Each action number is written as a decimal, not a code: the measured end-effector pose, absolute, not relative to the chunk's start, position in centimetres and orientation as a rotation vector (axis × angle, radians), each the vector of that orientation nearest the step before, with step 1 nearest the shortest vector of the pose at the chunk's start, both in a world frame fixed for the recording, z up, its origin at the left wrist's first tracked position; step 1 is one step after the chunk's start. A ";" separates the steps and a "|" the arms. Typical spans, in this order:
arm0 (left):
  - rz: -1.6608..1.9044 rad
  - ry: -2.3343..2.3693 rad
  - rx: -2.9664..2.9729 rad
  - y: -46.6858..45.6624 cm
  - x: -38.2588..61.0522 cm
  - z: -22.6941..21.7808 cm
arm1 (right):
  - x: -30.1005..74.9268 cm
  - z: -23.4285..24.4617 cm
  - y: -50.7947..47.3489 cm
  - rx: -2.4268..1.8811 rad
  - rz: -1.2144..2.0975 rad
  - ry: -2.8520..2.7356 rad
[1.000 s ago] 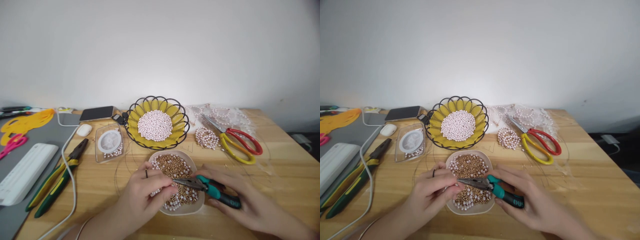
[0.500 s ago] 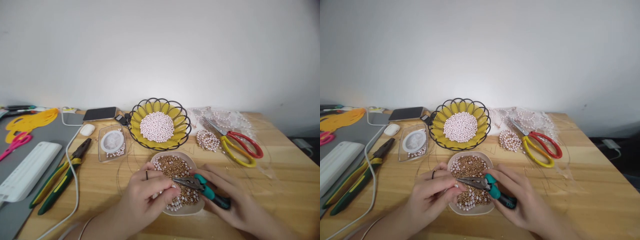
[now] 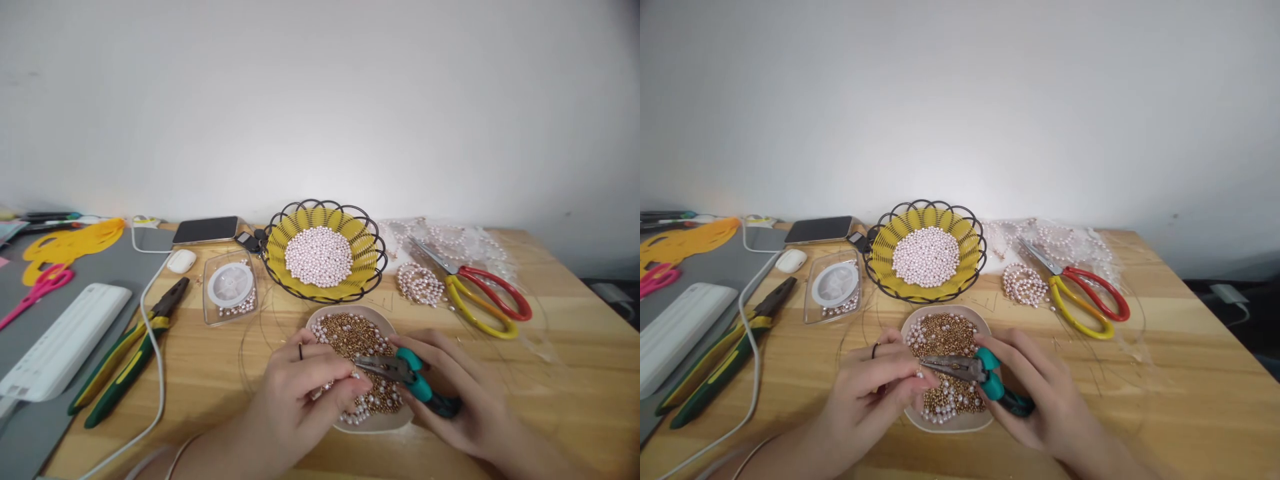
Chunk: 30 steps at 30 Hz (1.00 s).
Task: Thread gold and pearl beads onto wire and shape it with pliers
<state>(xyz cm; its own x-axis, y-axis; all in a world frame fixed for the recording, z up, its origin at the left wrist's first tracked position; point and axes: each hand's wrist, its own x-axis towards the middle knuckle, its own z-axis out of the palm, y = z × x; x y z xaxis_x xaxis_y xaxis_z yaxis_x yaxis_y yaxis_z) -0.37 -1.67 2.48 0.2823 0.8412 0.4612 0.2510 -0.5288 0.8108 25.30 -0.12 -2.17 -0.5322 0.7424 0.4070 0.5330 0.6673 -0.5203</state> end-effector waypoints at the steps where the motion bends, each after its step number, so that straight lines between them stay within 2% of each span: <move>1: 1.239 0.983 1.941 -1.7 -0.4 2.4 | 25.5 -2.1 0.1 -0.964 0.449 -2.259; 12: 1.202 1.024 2.040 -1.5 -0.4 2.3 | 26.6 -1.0 1.7 -0.793 0.477 -2.314; 16: 1.183 1.018 2.106 -1.4 -0.4 2.2 | 26.9 -1.2 1.6 -0.815 0.588 -2.311; 30: 1.110 1.031 2.173 -1.4 -0.5 2.0 | 27.1 -0.9 1.3 -0.879 0.589 -2.370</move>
